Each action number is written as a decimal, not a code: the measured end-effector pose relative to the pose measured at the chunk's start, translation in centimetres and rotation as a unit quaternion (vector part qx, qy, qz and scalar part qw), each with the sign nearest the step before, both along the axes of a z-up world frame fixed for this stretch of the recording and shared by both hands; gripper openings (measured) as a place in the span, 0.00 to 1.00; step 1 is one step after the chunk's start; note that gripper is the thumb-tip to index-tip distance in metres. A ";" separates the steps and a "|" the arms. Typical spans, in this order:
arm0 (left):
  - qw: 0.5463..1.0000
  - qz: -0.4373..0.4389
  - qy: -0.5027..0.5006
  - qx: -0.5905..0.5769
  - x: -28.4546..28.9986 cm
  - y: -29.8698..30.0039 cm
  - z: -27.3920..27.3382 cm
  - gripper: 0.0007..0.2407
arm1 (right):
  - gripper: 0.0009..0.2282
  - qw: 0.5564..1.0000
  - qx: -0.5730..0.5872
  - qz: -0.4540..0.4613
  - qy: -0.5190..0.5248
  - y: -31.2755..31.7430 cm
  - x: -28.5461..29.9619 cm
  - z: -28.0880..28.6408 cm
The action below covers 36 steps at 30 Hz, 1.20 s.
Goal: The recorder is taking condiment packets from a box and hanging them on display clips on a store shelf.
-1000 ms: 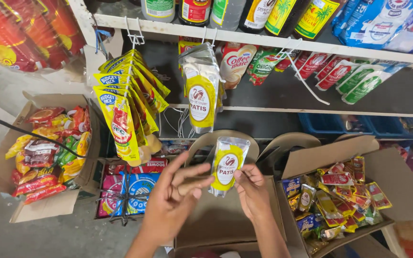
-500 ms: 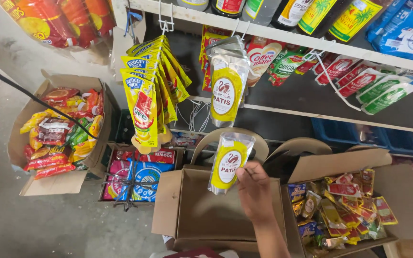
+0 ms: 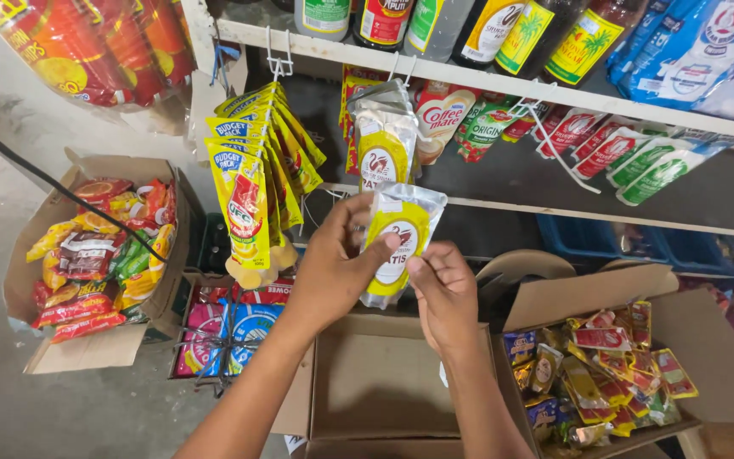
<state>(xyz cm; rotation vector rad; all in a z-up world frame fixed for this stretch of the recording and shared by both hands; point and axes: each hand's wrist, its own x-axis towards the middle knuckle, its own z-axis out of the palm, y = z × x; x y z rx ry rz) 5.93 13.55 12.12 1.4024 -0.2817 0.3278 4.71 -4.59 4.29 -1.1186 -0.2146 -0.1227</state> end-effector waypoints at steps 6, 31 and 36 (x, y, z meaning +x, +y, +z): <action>0.988 -0.120 0.075 -0.063 1.8 0.3 -2.2 0.13 | 0.10 0.997 -0.071 -0.033 0.010 1.5 1.1 4.8; 0.989 -0.078 -0.120 0.032 2.8 3.0 4.0 0.18 | 0.14 0.960 -0.184 -0.102 -0.185 1.0 3.6 9.9; 0.987 -0.050 -0.141 0.063 3.0 3.2 3.9 0.19 | 0.13 0.959 -0.191 -0.110 -0.181 1.6 3.7 10.8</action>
